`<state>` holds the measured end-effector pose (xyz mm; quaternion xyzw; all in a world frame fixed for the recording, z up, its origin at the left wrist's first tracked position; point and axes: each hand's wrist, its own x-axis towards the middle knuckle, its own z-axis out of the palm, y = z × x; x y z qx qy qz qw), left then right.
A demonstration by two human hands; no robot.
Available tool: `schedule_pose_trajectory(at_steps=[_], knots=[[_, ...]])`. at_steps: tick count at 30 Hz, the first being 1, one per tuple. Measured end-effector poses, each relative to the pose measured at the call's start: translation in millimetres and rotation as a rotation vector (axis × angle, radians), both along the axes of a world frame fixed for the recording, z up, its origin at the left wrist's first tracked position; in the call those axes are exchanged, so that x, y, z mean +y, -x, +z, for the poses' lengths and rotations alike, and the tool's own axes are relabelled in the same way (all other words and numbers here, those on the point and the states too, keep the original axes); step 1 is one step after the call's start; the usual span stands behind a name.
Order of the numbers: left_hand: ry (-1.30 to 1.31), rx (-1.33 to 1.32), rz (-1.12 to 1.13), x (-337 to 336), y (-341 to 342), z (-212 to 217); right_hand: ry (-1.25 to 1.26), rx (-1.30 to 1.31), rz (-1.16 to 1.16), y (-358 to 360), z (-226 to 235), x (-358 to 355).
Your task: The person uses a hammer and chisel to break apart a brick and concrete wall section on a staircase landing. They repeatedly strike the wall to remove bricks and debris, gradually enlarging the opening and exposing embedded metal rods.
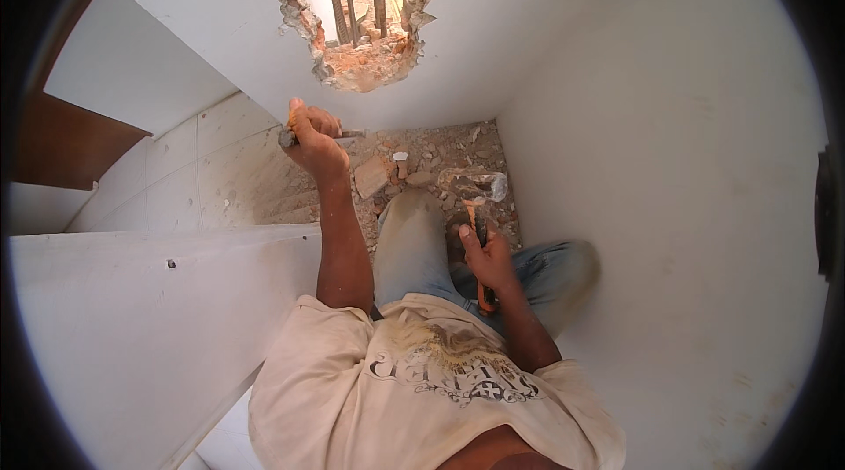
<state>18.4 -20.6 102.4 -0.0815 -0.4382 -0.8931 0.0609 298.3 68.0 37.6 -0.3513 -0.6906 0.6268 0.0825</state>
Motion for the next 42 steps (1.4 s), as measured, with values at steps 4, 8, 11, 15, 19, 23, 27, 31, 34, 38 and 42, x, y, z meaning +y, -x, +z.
schedule_pose_trajectory(at_steps=[4, 8, 11, 15, 19, 23, 27, 31, 34, 38, 42], knots=[[0.016, -0.2, -0.336, -49.9, -49.1, -31.0, 0.165, -0.094, 0.022, 14.9, 13.4, -1.1], [-0.232, -0.02, -0.935, -71.0, -64.2, -1.2, 0.345, -0.038, 0.058, 18.9, 36.2, 0.4], [-0.49, 0.24, -1.265, -71.5, -67.6, 55.0, 0.491, -0.071, 0.093, 18.2, 55.6, 10.2], [-0.666, 0.674, -1.491, -70.0, -77.0, 129.8, 0.516, -0.078, 0.097, 18.0, 69.1, 28.9], [-0.753, 0.77, -1.582, -69.3, -94.7, 164.0, 0.556, -0.055, -0.002, 16.2, 53.5, 38.8], [-0.603, 0.854, -1.547, -58.3, -99.8, 173.2, 0.685, -0.104, -0.093, 8.0, 22.7, 39.8], [-0.684, 0.954, -1.441, -38.1, -100.3, 179.2, 0.761, -0.216, -0.171, 1.2, 4.5, 46.5], [-0.891, 1.058, -1.181, -15.8, -122.8, 191.3, 0.803, -0.21, -0.208, -0.7, 3.0, 52.9], [-0.846, 0.911, -0.658, -9.8, -151.8, 202.4, 0.783, -0.168, -0.201, 2.1, 6.4, 51.7], [-0.701, 1.124, -1.002, -18.7, -127.3, 215.4, 0.51, -0.271, -0.146, 11.5, 15.7, 44.6], [-0.553, 1.386, -1.414, -27.6, -95.1, 216.4, 0.071, -0.027, 0.016, 25.1, 40.5, 34.1]])
